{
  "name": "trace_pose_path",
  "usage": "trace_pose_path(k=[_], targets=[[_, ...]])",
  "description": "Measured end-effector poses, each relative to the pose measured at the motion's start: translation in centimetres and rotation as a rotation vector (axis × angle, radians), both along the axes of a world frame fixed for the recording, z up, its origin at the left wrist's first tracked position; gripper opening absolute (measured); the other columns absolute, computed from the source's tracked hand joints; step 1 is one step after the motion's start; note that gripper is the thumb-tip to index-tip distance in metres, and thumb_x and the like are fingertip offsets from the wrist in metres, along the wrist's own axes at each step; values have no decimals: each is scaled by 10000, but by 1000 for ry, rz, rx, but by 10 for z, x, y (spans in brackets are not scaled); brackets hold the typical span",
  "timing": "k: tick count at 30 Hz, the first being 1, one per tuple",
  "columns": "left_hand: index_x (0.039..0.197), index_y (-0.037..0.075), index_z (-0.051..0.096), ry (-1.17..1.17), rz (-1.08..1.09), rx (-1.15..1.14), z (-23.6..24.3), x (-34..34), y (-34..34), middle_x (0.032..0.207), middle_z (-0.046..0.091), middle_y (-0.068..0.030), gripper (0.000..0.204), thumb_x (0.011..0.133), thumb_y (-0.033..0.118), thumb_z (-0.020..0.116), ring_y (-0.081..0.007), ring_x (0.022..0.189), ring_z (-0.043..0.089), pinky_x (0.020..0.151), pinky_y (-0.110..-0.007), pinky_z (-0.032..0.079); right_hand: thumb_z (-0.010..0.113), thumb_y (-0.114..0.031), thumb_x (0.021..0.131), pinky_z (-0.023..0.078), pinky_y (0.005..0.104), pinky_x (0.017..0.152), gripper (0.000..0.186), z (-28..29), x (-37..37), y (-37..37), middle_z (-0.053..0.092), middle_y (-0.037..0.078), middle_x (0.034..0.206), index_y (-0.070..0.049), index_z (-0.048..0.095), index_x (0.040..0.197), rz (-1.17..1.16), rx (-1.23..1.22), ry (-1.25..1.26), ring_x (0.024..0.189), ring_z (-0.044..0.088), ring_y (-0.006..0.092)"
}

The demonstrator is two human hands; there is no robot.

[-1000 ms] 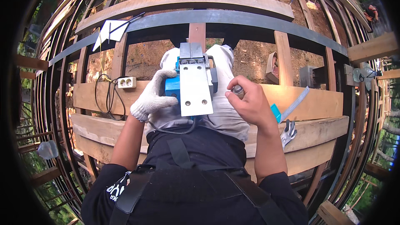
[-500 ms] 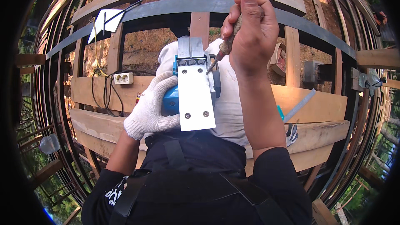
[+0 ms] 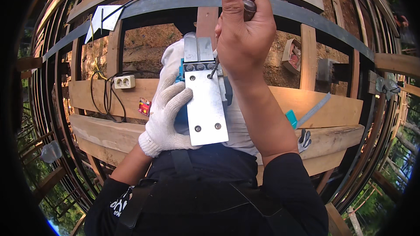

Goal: The person prepares and adjusts a power planer by hand while sitting on a wooden frame. They use a screwdriver to loosen and tighten screws on the planer's base plate and apply a piece of tape to the tool's surface.

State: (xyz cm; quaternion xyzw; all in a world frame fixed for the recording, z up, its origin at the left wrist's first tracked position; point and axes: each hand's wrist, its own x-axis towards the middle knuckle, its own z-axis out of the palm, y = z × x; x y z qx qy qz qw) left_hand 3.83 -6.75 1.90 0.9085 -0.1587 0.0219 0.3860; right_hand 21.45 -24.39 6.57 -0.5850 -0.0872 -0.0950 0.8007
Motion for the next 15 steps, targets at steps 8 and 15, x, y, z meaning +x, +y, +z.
trace_pose_path(k=[8, 15], targets=[[1423, 45, 583, 29, -23, -22, 2, 0, 2, 1440, 499, -261, 1147, 528, 662, 947, -551, 1421, 408, 1200, -634, 316, 690, -309, 1048, 456, 258, 527, 289, 3, -1, 0, 543, 20, 759, -53, 564, 1005, -58, 7, 27, 590, 538, 101], [1444, 49, 563, 23, -28, -17, 1, 0, 3, 1439, 499, -260, 1179, 527, 690, 938, -553, 1420, 408, 1199, -638, 315, 690, -312, 1047, 460, 249, 526, 291, 3, -1, 1, 551, 24, 770, -50, 569, 1017, -9, -5, 6, 593, 544, 100]])
